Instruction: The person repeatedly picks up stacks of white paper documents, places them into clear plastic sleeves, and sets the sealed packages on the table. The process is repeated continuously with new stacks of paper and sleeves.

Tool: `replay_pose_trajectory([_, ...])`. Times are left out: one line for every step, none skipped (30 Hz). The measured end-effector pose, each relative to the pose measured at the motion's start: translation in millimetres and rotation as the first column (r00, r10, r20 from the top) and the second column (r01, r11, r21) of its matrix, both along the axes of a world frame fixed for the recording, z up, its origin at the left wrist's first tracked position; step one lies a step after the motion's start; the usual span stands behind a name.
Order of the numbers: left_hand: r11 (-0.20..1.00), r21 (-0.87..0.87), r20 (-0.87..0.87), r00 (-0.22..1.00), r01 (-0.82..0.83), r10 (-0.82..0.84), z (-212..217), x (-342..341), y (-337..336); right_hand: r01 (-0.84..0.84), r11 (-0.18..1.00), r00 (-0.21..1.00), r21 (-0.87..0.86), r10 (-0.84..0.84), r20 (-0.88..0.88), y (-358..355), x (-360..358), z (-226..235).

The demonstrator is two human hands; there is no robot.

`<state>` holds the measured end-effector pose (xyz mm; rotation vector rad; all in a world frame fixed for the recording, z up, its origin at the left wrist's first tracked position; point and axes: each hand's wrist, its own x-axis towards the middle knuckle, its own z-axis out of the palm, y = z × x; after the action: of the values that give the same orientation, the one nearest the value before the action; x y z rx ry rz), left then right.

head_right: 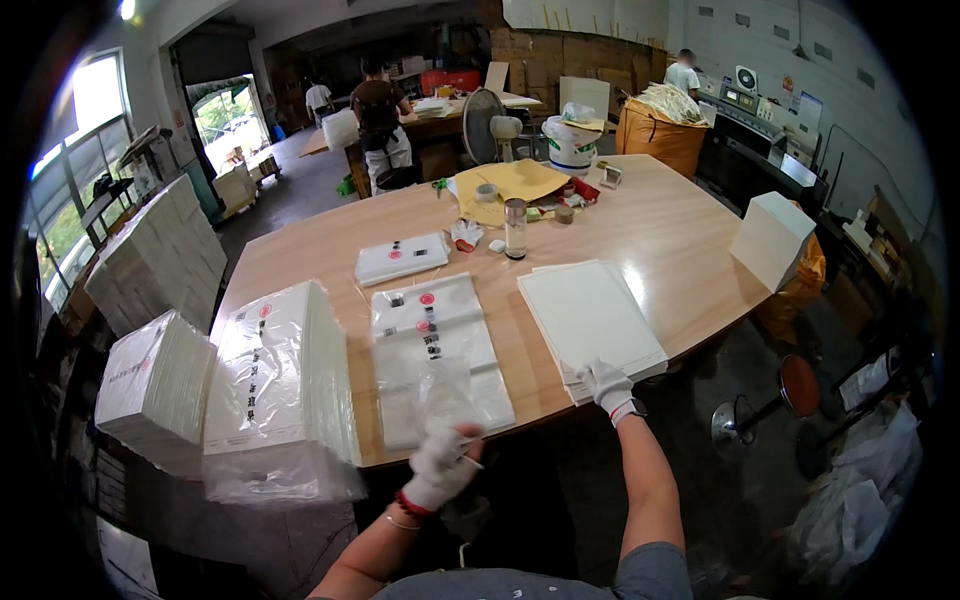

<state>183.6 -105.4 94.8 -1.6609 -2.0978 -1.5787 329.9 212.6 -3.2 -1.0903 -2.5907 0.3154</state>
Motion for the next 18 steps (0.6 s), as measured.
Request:
replay_pose_trajectory([0.977, -0.082, 0.074, 0.979, 0.198, -0.192, -4.8, 8.3, 8.0, 0.006, 0.998, 0.999, 0.063, -0.003, -0.039, -0.6, -1.0, 1.1])
replay_pose_trajectory([0.930, -0.051, 0.246, 0.907, 0.365, -0.342, -9.0, 18.4, 16.1, 0.012, 0.992, 0.997, 0.128, -0.002, -0.076, -1.0, -2.5, 3.9])
replay_pose_trajectory([0.888, -0.085, 0.524, 0.778, 0.452, -0.346, -23.3, 30.8, 22.6, 0.022, 0.981, 0.994, 0.194, 0.000, -0.113, -1.8, -4.2, 7.5])
replay_pose_trajectory([0.829, -0.041, 0.762, 0.554, 0.558, -0.335, -63.2, 35.1, 38.0, -0.010, 0.956, 0.991, 0.293, 0.048, -0.125, -10.7, -3.1, 7.5])
replay_pose_trajectory([0.835, 0.084, 0.921, 0.278, 0.544, -0.274, -91.7, 41.7, 51.2, -0.038, 0.919, 0.987, 0.392, 0.096, -0.130, -23.0, -2.7, 12.8])
replay_pose_trajectory([0.864, 0.189, 0.980, -0.034, 0.466, -0.196, -108.5, 40.6, 54.2, -0.173, 0.928, 0.985, 0.330, 0.170, 0.036, -84.0, -11.4, 74.3])
replay_pose_trajectory([0.864, 0.207, 0.960, -0.263, 0.458, -0.091, -99.4, 44.2, 64.5, -0.307, 0.822, 0.946, 0.480, 0.319, 0.059, -92.4, 9.9, 57.5])
replay_pose_trajectory([0.912, 0.172, 0.902, -0.432, 0.372, 0.006, -99.4, 42.4, 69.8, -0.429, 0.839, 0.903, 0.335, 0.397, 0.165, -121.2, 16.4, 67.1])
replay_pose_trajectory([0.865, 0.342, 0.828, -0.553, 0.367, -0.092, -105.9, 37.2, 75.2, -0.591, 0.704, 0.805, 0.394, 0.545, 0.235, -135.1, 35.0, 48.9])
replay_pose_trajectory([0.816, 0.484, 0.731, -0.658, 0.317, -0.178, -116.6, 28.3, 74.5, -0.717, 0.666, 0.669, 0.206, 0.741, -0.064, -156.5, 30.1, 74.4])
replay_pose_trajectory([0.910, -0.048, 0.940, -0.289, 0.411, 0.180, -118.6, 24.9, 73.1, -0.779, 0.626, 0.617, 0.036, 0.775, -0.135, -163.4, 33.9, 89.7])
replay_pose_trajectory([0.888, -0.083, 0.982, -0.113, 0.452, 0.149, -112.8, 21.6, 54.7, -0.814, 0.565, 0.581, -0.133, 0.785, -0.216, -165.5, 37.4, 97.3])
replay_pose_trajectory([0.884, -0.057, 0.997, -0.022, 0.464, 0.076, -114.0, 13.9, 40.4, -0.675, 0.698, 0.722, -0.241, 0.556, -0.413, -164.2, 36.1, 97.9])
replay_pose_trajectory([0.873, -0.035, 0.998, 0.070, 0.486, 0.002, -113.9, 5.9, 27.2, -0.510, 0.770, 0.796, -0.384, 0.253, -0.550, -160.2, 37.8, 96.7])
replay_pose_trajectory([0.833, -0.088, 0.990, 0.143, 0.546, 0.011, -94.5, 1.3, 20.0, -0.341, 0.778, 0.880, -0.527, 0.068, -0.469, -126.3, 67.9, 46.5])
replay_pose_trajectory([0.787, -0.140, 0.977, 0.215, 0.600, 0.009, -70.3, -2.1, 17.2, -0.161, 0.740, 0.920, -0.653, -0.126, -0.370, -93.2, 99.0, -2.3])
replay_pose_trajectory([0.722, -0.335, 0.831, 0.551, 0.605, -0.077, -62.9, -7.6, 16.5, -0.193, 0.445, 0.806, -0.874, -0.436, -0.400, -107.5, 98.1, -16.3])
replay_pose_trajectory([0.724, -0.439, 0.724, 0.687, 0.533, -0.067, -77.0, -2.6, 13.7, -0.316, 0.095, 0.655, -0.944, -0.698, -0.289, -124.2, 87.5, -27.4])
